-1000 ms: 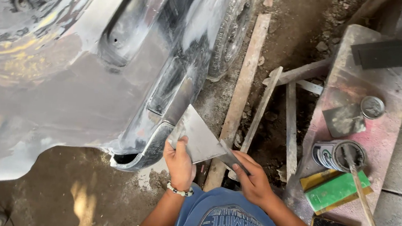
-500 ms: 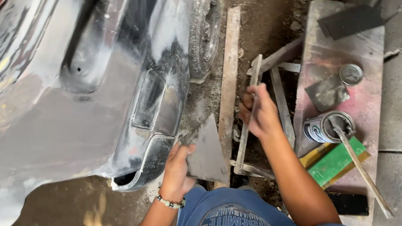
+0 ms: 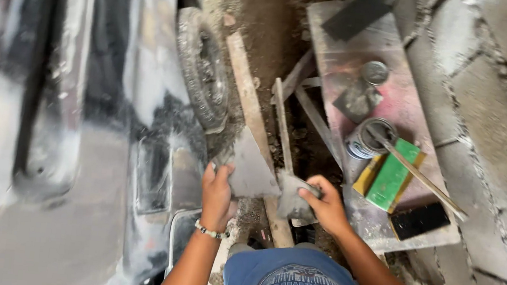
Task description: The recorder is applying and smoothing body filler onto a car's exterior panel using metal spreaders.
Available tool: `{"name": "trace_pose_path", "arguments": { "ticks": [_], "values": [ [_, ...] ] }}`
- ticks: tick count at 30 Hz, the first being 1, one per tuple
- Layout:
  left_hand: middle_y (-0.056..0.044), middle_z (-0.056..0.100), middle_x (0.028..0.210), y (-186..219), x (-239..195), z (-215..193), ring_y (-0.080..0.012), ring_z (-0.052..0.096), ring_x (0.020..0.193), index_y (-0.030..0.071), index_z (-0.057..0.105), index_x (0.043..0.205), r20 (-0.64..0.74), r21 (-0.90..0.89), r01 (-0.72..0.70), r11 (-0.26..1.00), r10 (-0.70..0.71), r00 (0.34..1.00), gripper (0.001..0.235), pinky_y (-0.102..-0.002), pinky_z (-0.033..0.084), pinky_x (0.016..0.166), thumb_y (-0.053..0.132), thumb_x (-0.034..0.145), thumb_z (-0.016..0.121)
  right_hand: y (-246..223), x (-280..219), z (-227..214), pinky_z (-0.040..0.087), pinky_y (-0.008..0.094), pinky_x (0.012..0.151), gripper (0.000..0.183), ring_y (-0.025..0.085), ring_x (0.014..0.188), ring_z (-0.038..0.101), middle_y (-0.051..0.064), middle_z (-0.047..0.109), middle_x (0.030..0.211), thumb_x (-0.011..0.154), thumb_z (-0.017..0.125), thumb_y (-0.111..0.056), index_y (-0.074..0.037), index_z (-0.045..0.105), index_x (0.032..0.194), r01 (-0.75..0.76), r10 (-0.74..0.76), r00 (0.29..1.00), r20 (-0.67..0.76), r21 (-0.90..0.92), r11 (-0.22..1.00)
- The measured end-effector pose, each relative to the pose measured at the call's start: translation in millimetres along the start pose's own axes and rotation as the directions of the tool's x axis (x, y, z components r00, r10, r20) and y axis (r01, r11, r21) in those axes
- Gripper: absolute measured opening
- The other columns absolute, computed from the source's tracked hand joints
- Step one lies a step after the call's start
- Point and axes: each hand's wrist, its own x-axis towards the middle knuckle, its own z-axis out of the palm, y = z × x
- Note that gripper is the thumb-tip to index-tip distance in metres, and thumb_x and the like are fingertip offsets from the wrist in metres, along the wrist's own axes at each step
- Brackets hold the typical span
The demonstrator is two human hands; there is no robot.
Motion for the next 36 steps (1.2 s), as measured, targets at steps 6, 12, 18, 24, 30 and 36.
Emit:
{"name": "trace_pose_path", "arguments": {
  "ticks": [6,12,18,24,30,36],
  "values": [
    [-0.008,0.071,0.104,-30.0,52.3,73.3,-0.0134,0.063,0.090,-0.003,0.066,0.119,0.257,0.416,-0.319,0.851,0.227,0.939,0.028,-0.030,0.051,0.083,0.015,0.099,0.060,-78.8,-72.0,-24.1,0.048,0.032,0.081,0.037,0.017,0.089,0.057,0.004,0.058,0.093,0.098,0.068,-0.005,-0.011,0.070,0.134,0.433,-0.581,0.800,-0.152,-0.524,0.733],
    [-0.007,0.072,0.100,-62.8,63.3,148.5,-0.0139,0.063,0.089,-0.002,0.067,0.118,0.425,0.565,-0.406,0.718,0.168,0.889,0.033,-0.031,0.051,0.084,0.027,0.102,0.063,-118.0,-65.9,-34.8,0.047,0.041,0.078,0.062,0.028,0.091,0.060,0.007,0.061,0.098,0.073,0.074,-0.001,-0.019,0.070,0.132,0.285,-0.738,0.673,0.053,-0.939,0.193],
    [-0.006,0.066,0.089,-85.3,63.5,173.4,-0.0132,0.056,0.078,-0.004,0.069,0.117,0.480,0.528,-0.339,0.779,0.056,0.876,0.030,-0.031,0.048,0.073,0.021,0.102,0.063,-109.6,-58.7,-44.7,0.048,0.044,0.078,0.062,0.028,0.096,0.059,0.006,0.061,0.099,0.076,0.075,-0.002,-0.020,0.067,0.135,0.180,-0.709,0.706,0.001,-0.967,0.178],
    [-0.001,0.067,0.083,-85.9,73.4,187.7,-0.0089,0.057,0.074,-0.003,0.068,0.113,0.553,0.542,-0.490,0.682,0.149,0.820,0.026,-0.028,0.050,0.070,0.019,0.101,0.063,-90.4,-40.7,-43.7,0.049,0.044,0.079,0.058,0.029,0.092,0.059,0.008,0.058,0.096,0.081,0.074,-0.003,-0.016,0.066,0.137,0.149,-0.719,0.694,-0.040,-0.969,0.198],
    [-0.002,0.064,0.073,-84.6,81.5,199.0,-0.0096,0.054,0.063,-0.002,0.067,0.110,0.515,0.606,-0.441,0.662,0.095,0.852,0.023,-0.030,0.047,0.061,0.018,0.100,0.061,-90.6,-25.4,-36.6,0.048,0.044,0.076,0.057,0.030,0.090,0.059,0.009,0.058,0.094,0.079,0.072,-0.002,-0.011,0.066,0.135,0.140,-0.723,0.688,-0.064,-0.966,0.219],
    [-0.006,0.068,0.075,-98.3,93.0,196.8,-0.0122,0.059,0.067,-0.003,0.067,0.104,0.558,0.559,-0.549,0.621,0.208,0.803,0.019,-0.032,0.051,0.064,0.014,0.100,0.060,-86.3,-13.0,-31.3,0.049,0.043,0.075,0.051,0.030,0.087,0.058,0.009,0.058,0.093,0.083,0.073,-0.003,-0.010,0.067,0.133,0.131,-0.734,0.668,-0.126,-0.950,0.282]
  ]
}}
